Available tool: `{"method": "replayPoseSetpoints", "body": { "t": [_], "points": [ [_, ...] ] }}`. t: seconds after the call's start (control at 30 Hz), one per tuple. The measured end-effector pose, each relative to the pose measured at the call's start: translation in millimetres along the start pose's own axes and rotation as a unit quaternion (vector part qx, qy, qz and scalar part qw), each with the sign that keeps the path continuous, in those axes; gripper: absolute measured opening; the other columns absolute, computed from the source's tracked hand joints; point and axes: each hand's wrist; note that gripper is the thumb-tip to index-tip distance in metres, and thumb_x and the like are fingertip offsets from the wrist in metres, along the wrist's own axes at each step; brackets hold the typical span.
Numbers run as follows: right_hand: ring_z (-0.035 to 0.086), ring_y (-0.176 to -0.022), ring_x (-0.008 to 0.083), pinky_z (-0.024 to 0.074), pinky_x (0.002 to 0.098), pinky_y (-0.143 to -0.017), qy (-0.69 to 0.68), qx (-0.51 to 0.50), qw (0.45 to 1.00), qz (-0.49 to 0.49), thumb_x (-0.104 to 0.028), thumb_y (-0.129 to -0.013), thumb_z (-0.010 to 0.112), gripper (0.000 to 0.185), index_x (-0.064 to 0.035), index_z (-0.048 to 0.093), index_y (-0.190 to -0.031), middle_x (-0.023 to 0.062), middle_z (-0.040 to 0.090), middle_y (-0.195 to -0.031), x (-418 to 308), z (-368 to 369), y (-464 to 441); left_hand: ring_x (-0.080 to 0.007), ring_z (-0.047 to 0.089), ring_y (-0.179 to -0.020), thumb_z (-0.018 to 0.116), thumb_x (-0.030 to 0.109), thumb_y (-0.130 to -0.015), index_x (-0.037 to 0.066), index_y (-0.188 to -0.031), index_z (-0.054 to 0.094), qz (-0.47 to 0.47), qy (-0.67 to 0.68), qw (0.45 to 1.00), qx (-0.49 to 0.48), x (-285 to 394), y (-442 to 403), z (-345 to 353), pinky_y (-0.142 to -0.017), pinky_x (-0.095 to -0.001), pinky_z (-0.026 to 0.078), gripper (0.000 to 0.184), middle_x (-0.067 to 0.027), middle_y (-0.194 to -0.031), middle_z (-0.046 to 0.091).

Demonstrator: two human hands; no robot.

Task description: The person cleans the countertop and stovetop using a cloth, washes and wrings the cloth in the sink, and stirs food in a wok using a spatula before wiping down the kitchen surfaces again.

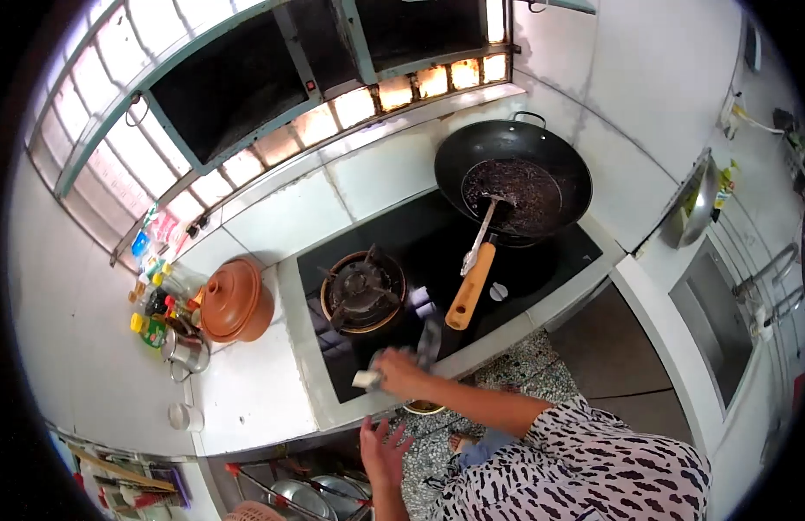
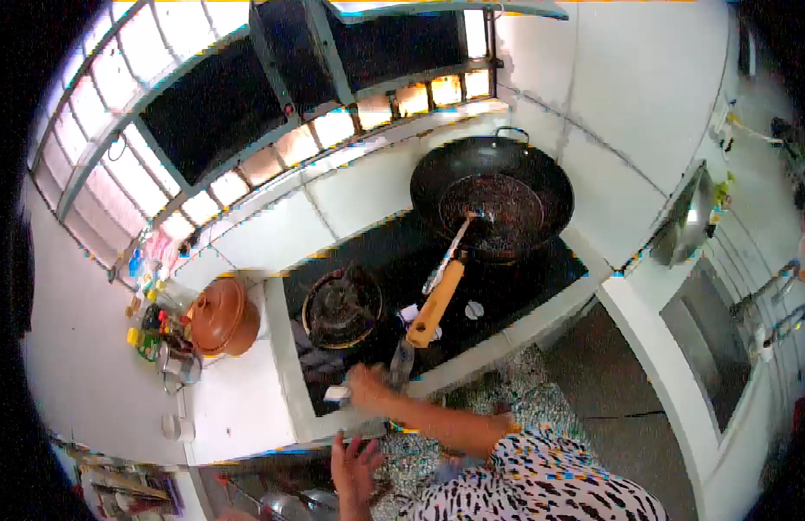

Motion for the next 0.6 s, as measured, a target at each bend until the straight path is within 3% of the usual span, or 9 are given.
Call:
{"method": "replayPoseSetpoints", "body": {
  "t": [0.03, 0.1, 0.17, 0.3, 0.43, 0.47, 0.53, 0.57, 0.6],
  "points": [
    [0.040, -0.105, 0.0316, 0.0364, 0.0434, -0.084, -0.120, -0.069, 0.990, -0.020, -0.013, -0.068, 0.058, 0.035, -0.0008, 0.053, -0.101, 0.0167, 0.049, -0.097, -15.1, -5.6, 15.7, -0.0246, 0.053, -0.093, 0.046, 0.025, -0.084, 0.002, -0.110, 0.045, -0.001, -0.003, 1.000, -0.003, 0.2, -11.1, 6.0, -0.073, -0.0394, 0.046, 0.036, -0.0138, -0.102, 0.053],
    [0.039, -0.107, 0.0337, 0.0361, 0.0448, -0.084, -0.238, -0.143, 0.960, -0.043, -0.012, -0.072, 0.056, 0.039, 0.0007, 0.049, -0.108, 0.0199, 0.045, -0.105, -37.4, -20.8, 48.5, -0.0254, 0.048, -0.102, 0.043, 0.032, -0.084, 0.006, -0.116, 0.041, -0.051, 0.228, 0.966, -0.114, -2.9, -36.2, 13.3, -0.081, -0.0431, 0.042, 0.041, -0.0120, -0.109, 0.050],
    [0.033, -0.115, 0.0331, 0.0340, 0.0410, -0.091, -0.254, 0.021, 0.949, -0.186, -0.013, -0.075, 0.054, 0.049, -0.0048, 0.038, -0.121, 0.0199, 0.036, -0.122, -43.6, -33.6, 79.1, -0.0256, 0.049, -0.100, 0.041, 0.032, -0.084, 0.007, -0.117, 0.041, -0.019, 0.187, 0.976, -0.107, 2.1, -56.7, 10.2, -0.081, -0.0422, 0.042, 0.041, -0.0107, -0.110, 0.050],
    [0.037, -0.114, 0.0283, 0.0352, 0.0344, -0.091, -0.159, 0.013, 0.986, -0.057, -0.014, -0.076, 0.052, 0.047, -0.0069, 0.040, -0.121, 0.0161, 0.040, -0.121, 1.1, -86.3, 134.0, -0.0245, 0.051, -0.097, 0.046, 0.020, -0.083, 0.005, -0.117, 0.039, 0.124, 0.080, 0.982, -0.114, 67.4, -82.1, 75.7, -0.081, -0.0376, 0.042, 0.038, -0.0097, -0.108, 0.050],
    [0.055, -0.088, 0.0282, 0.0443, 0.0342, -0.076, -0.105, -0.008, 0.994, 0.027, -0.017, -0.078, 0.052, 0.033, -0.0058, 0.051, -0.109, 0.0133, 0.056, -0.098, 66.7, -100.1, 181.5, -0.0240, 0.051, -0.094, 0.055, 0.007, -0.076, 0.000, -0.110, 0.045, 0.272, -0.139, 0.948, -0.088, 104.0, -132.7, 173.7, -0.079, -0.0329, 0.042, 0.036, -0.0116, -0.107, 0.049],
    [0.055, -0.088, 0.0282, 0.0443, 0.0342, -0.076, -0.106, -0.001, 0.994, 0.030, -0.017, -0.078, 0.052, 0.033, -0.0058, 0.051, -0.109, 0.0133, 0.056, -0.098, 74.3, -106.8, 188.2, -0.0258, 0.051, -0.093, 0.056, 0.006, -0.074, 0.000, -0.108, 0.048, 0.306, -0.238, 0.914, -0.122, 102.0, -163.6, 190.8, -0.079, -0.0325, 0.041, 0.035, -0.0129, -0.107, 0.049],
    [0.058, -0.082, 0.0263, 0.0459, 0.0338, -0.072, -0.109, 0.006, 0.987, 0.119, -0.016, -0.077, 0.053, 0.028, -0.0065, 0.056, -0.104, 0.0120, 0.059, -0.090, 80.7, -122.7, 200.5, -0.0315, 0.048, -0.098, 0.059, 0.007, -0.069, 0.001, -0.104, 0.052, 0.549, -0.466, 0.686, -0.109, 85.3, -226.0, 232.3, -0.080, -0.0347, 0.041, 0.036, -0.0176, -0.107, 0.048],
    [0.058, -0.082, 0.0263, 0.0459, 0.0338, -0.072, -0.110, 0.021, 0.985, 0.128, -0.016, -0.077, 0.053, 0.028, -0.0065, 0.056, -0.104, 0.0120, 0.059, -0.090, 86.7, -125.5, 202.8, -0.0315, 0.048, -0.098, 0.059, 0.007, -0.069, 0.001, -0.104, 0.052, 0.550, -0.463, 0.684, -0.126, 74.2, -250.5, 251.8, -0.080, -0.0347, 0.041, 0.036, -0.0176, -0.107, 0.048],
    [0.058, -0.081, 0.0260, 0.0462, 0.0336, -0.071, -0.130, 0.058, 0.981, 0.131, -0.015, -0.077, 0.053, 0.027, -0.0065, 0.057, -0.103, 0.0121, 0.059, -0.089, 92.4, -127.3, 204.6, -0.0337, 0.046, -0.101, 0.060, 0.009, -0.068, 0.006, -0.106, 0.052, 0.533, -0.574, 0.602, -0.156, 61.6, -272.5, 272.2, -0.082, -0.0368, 0.040, 0.039, -0.0189, -0.108, 0.046]
  ]
}}
Point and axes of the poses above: each hand's wrist, its own y-axis away from the middle knuckle, its own z-axis out of the palm, x = y × z
